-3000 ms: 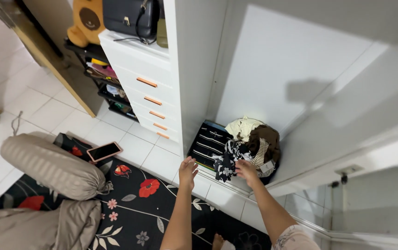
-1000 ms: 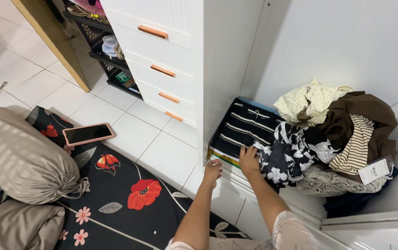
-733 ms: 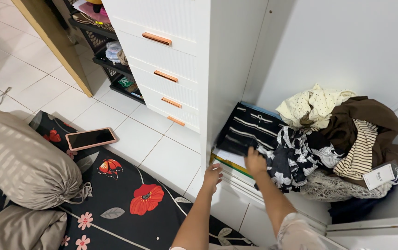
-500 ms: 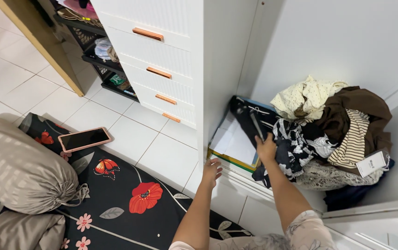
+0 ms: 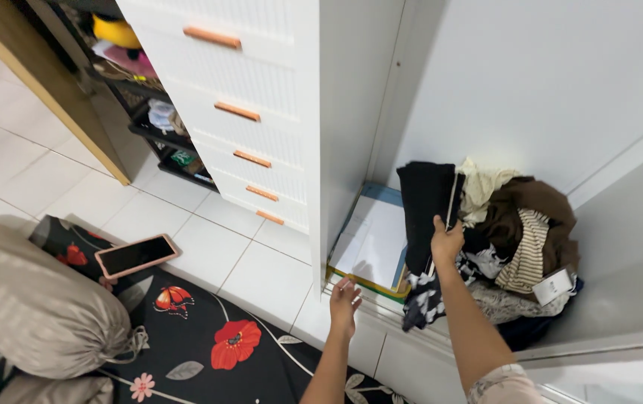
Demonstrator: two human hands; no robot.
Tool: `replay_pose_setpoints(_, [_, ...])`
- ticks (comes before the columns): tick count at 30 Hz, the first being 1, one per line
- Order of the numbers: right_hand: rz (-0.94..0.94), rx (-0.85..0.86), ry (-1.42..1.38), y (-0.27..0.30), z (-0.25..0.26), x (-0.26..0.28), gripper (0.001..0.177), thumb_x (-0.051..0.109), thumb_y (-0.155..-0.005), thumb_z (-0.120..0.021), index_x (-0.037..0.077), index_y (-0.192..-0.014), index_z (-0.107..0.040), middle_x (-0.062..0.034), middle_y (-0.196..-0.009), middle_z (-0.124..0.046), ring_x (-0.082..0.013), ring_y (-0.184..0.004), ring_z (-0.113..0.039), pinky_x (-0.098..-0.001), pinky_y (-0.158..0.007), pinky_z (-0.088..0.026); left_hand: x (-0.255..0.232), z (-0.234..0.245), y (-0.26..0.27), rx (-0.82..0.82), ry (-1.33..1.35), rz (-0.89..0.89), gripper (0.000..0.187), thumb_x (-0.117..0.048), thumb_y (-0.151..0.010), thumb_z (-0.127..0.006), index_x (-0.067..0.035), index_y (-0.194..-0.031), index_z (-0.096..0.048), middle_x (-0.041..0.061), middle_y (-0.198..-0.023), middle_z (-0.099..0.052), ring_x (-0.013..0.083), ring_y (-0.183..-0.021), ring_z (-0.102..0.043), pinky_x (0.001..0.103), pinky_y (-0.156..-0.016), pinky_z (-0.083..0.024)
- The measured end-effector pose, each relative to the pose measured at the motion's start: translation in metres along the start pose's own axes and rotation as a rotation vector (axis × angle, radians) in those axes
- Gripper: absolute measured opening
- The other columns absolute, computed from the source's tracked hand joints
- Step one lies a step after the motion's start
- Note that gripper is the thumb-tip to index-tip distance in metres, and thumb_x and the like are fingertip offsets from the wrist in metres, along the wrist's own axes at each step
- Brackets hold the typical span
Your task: The person sorts through clothing items in a closet, moves stacks of clothes to a bed, removes papers and folders from the bottom of the closet, and then wipes the interior surfaces of the closet with a cloth.
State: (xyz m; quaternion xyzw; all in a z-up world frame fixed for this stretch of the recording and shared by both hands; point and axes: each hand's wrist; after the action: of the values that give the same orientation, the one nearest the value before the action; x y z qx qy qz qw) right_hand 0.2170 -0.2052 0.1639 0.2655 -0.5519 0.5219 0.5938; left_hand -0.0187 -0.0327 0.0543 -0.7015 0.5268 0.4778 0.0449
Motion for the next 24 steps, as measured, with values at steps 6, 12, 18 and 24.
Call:
replay_pose_setpoints(6, [-0.149, 0.073, -0.069, 0.026, 0.037, 0.064, 0.037, 0.026, -0.097, -0.075, -0.003, -0.119, -0.067, -0.0183, -0.112, -0.074, -0.0295, -0.097, -0.069, -0.0394, -0.084, -0.051, -0.053, -0.013, 0.069, -0.087, -0.069, 0.031, 0.039, -0.025, -0.098, -0.061, -0.012, -0.134, -0.055, 0.008, -0.135, -0.065, 0.0235, -0.115, -0.062, 0.041, -0.099, -0.051])
replay_pose_setpoints(12, [-0.281, 0.21, -0.19, 0.071, 0.092, 0.142, 0.04, 0.023, -0.092, -0.076, -0.004, -0.12, -0.068, -0.0139, -0.114, -0.073, -0.0247, -0.098, -0.067, -0.0363, -0.088, -0.05, -0.135, -0.043, 0.147, -0.175, -0.078, 0.013, 0.039, -0.026, -0.099, -0.06, -0.011, -0.134, -0.056, 0.008, -0.136, -0.064, 0.0254, -0.123, -0.061, 0.042, -0.102, -0.05])
replay_pose_setpoints(18, [-0.387, 0.438, -0.041, 0.11, 0.13, 0.253, 0.041, 0.023, -0.089, -0.079, -0.005, -0.116, -0.069, -0.0163, -0.108, -0.075, -0.0257, -0.094, -0.07, -0.0369, -0.085, -0.052, -0.219, -0.087, 0.229, -0.175, -0.095, 0.049, 0.042, -0.028, -0.097, -0.062, -0.014, -0.136, -0.055, 0.006, -0.136, -0.063, 0.0249, -0.123, -0.062, 0.042, -0.102, -0.051])
replay_pose_setpoints(24, [-0.38, 0.741, -0.146, 0.159, 0.137, 0.362, 0.037, 0.022, -0.086, -0.077, -0.003, -0.112, -0.074, -0.0156, -0.102, -0.078, -0.025, -0.089, -0.071, -0.0365, -0.08, -0.054, -0.293, -0.104, 0.302, -0.191, -0.141, 0.042, 0.044, -0.028, -0.094, -0.067, -0.015, -0.135, -0.059, 0.005, -0.128, -0.066, 0.0219, -0.11, -0.063, 0.041, -0.092, -0.053])
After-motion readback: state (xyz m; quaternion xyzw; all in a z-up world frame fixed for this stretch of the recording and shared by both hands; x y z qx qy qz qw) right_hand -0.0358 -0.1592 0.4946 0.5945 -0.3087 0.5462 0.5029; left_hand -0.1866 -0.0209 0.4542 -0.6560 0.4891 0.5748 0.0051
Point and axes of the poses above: each hand's wrist, its own y-axis away from the middle knuckle, its own z-axis out of the back of the hand, x = y × z
